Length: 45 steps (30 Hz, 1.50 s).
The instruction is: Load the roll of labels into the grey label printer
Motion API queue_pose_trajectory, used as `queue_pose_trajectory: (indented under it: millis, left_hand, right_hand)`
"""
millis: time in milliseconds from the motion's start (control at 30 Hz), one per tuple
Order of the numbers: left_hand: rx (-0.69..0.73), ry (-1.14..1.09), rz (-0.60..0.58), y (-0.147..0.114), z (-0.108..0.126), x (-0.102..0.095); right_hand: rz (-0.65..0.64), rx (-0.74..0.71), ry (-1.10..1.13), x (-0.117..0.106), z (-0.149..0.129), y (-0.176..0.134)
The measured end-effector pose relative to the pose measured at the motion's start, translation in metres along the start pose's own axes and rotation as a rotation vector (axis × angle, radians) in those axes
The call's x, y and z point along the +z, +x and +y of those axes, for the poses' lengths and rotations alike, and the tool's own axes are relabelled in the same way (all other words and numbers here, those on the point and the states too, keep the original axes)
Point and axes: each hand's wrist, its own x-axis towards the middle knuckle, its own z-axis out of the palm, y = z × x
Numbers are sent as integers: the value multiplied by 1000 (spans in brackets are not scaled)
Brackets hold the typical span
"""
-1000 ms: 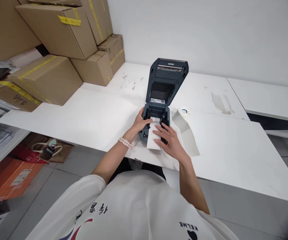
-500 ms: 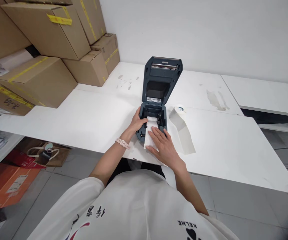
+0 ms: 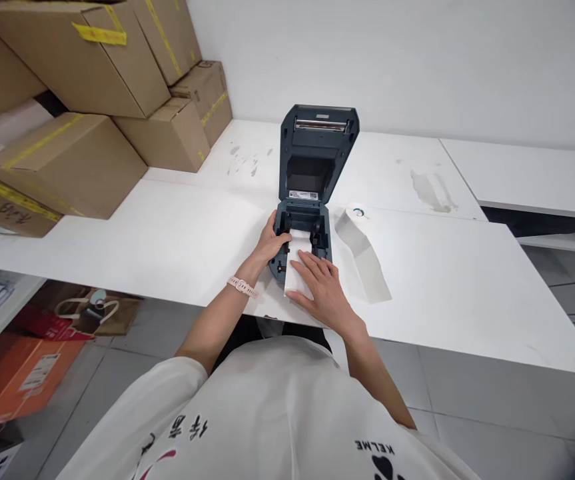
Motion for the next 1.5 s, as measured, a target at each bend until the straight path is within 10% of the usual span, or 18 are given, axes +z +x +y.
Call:
queue_pose_trajectory:
  millis: [633,800,1033,1233,1333,1500]
  left_hand:
    - [46,-28,27,4,-4,0]
    - [60,-19,14,-1,2,1]
    - [24,32,6,1,3,-3]
    - [37,18,0,4,-5,-4]
    - [-44,-33,25,-4,-1,-8]
    - [-74,-149,140,-30,22,-28]
  right_hand:
    - [-8,1,56,-3,1,-6]
    - [-30,-5,208,-37,15,-3]
    - [513,162,405,-119,108,119]
    - [303,368,877,-134,131,231]
    - [368,288,951,-127,112,218]
    - [449,176,773,-93,63,112]
